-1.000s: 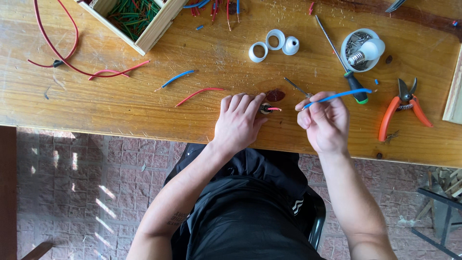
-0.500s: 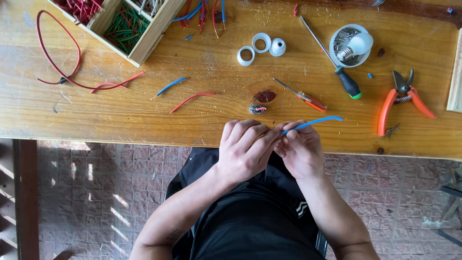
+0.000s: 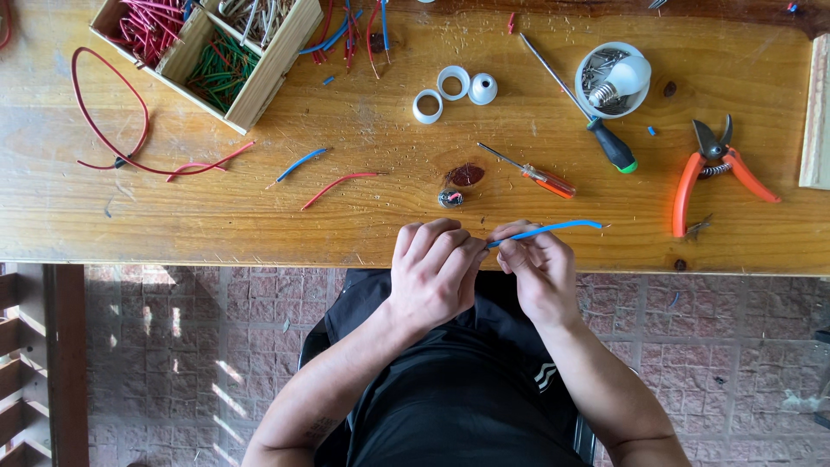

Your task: The person strips the ends of red and blue wires, then uses a screwdriver to attach them to a lightbulb socket. They secure the connections and assemble the socket housing around the wires.

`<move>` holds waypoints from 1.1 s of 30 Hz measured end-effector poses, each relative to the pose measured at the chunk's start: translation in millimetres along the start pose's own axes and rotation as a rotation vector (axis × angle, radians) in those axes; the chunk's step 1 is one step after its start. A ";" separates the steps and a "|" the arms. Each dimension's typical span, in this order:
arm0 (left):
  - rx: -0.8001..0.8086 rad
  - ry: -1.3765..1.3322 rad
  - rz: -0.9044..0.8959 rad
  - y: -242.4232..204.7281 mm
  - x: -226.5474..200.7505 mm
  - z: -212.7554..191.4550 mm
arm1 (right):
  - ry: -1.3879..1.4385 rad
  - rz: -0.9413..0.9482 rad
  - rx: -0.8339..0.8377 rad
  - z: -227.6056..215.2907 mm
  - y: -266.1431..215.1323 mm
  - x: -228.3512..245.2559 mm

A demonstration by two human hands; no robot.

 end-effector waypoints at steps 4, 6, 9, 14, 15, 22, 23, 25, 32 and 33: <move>-0.002 -0.003 -0.037 -2.4 1.4 -0.8 | -0.051 -0.043 -0.001 8.4 -0.4 12.6; 0.008 -0.032 -0.118 -7.8 8.8 0.3 | -0.096 -0.067 -0.011 10.5 1.4 13.5; 0.074 0.021 -0.214 -11.0 11.7 0.1 | -0.144 -0.177 -0.019 10.9 -0.1 14.8; 0.175 -0.180 -0.515 -21.4 28.2 5.9 | -0.217 -0.235 -0.029 19.3 -3.5 35.0; 0.218 -0.271 -0.643 -29.9 35.4 11.4 | -0.233 -0.253 -0.042 19.2 -4.0 37.1; 0.211 -0.343 -0.508 10.1 38.2 -20.4 | -0.312 -0.211 -0.099 -24.6 8.6 42.9; 0.206 -0.256 -0.377 11.2 26.0 -17.7 | -0.257 -0.181 -0.097 -20.9 6.7 38.3; 0.195 -0.157 -0.250 8.8 13.2 -9.4 | -0.198 -0.149 -0.081 -11.5 4.0 27.7; 0.140 -0.108 -0.115 1.4 3.9 8.8 | -0.160 -0.074 -0.073 -1.2 -0.4 10.1; 0.149 -0.080 -0.064 2.1 2.2 9.9 | -0.161 -0.056 -0.066 0.0 0.0 7.2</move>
Point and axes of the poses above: each hand's wrist, its own y-axis towards the middle knuckle, its own z-axis out of the palm, x = y × z, the point moved 9 cm from there along y, towards the middle knuckle, and after that the axes turned 8 degrees about -x, right-handed, at the moved point
